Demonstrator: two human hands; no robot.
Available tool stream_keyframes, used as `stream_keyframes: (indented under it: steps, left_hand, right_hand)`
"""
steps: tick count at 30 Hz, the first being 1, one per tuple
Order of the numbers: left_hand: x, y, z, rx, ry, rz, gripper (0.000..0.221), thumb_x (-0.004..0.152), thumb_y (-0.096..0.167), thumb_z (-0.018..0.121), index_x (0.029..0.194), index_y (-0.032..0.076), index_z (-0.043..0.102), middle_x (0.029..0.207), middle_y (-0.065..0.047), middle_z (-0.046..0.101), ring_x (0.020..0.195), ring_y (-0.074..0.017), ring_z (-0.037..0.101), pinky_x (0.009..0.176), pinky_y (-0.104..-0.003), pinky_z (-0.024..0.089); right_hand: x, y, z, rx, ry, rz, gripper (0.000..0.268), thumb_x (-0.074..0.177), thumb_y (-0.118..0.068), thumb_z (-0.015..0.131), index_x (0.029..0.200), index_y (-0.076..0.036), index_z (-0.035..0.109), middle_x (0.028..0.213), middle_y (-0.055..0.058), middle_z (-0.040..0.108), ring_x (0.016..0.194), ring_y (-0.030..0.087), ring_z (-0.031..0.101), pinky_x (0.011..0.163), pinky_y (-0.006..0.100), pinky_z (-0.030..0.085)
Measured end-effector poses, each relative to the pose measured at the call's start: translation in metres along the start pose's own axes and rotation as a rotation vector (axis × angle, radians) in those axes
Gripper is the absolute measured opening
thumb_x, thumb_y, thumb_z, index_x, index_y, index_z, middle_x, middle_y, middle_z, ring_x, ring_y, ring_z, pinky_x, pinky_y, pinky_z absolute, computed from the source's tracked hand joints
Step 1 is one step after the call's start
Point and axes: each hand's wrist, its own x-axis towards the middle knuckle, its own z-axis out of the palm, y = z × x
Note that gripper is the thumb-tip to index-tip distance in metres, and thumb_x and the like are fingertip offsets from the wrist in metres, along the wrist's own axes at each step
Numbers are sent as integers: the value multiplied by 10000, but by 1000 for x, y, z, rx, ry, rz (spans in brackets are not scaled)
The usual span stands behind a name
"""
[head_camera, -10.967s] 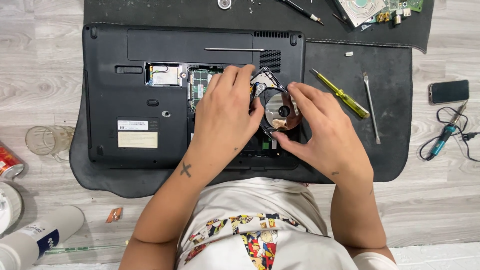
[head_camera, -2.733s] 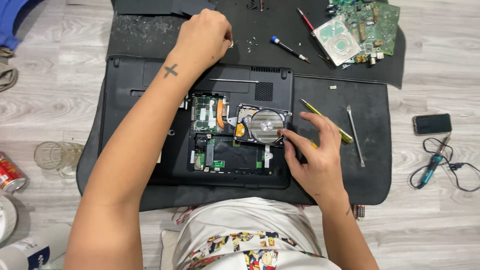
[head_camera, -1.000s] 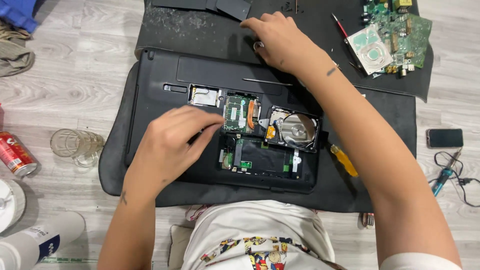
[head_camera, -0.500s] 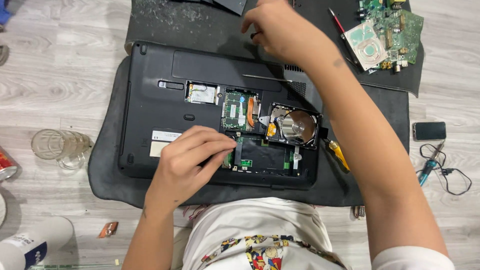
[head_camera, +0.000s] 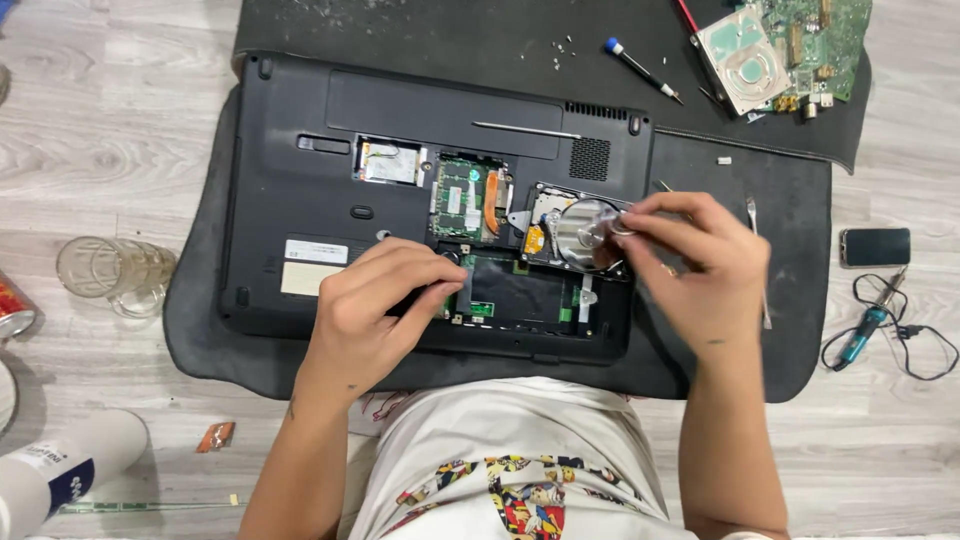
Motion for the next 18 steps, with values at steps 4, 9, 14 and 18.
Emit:
stream_keyframes:
  steps: [4,9,14,18]
  left_hand:
    - [0,2,15,3,4,-36,182,752,-102,736,917,-29,707,861,-98,716,777,-206,653,691,-280,520]
    - [2,-2,24,53,-43,24,161,770,-93,730,917,-32,707,879,-97,724,810,-220,661,733,-298,536]
    - [-1,-6,22,36,-24,-33,178,751,-93,731,912,-21,704,872,-102,709,766,-198,633,644,-267,492]
    - [1,-5,24,29,-11,-24,176,748,-104,737,905,-31,702,849,-107,704,752,-197,628,634,-264,483]
  right_hand:
    - [-9,-1,11,-67,50,-55,221,802,139,785,1009,76,742,1127,168,688,810,199,644,659,269,491]
    - [-10,6,17,28,123,-152,283,754,142,829,1001,93,701,1037,199,710,1068,341,700,1101,478,497]
    - [-13,10,26,4,61,-78,342,758,73,806,1076,23,694,1064,123,721,1195,375,576,1094,470,449]
    - [-14,13,27,33,37,-23,330,769,38,800,1082,5,699,1064,100,729,1252,376,539,1139,476,405]
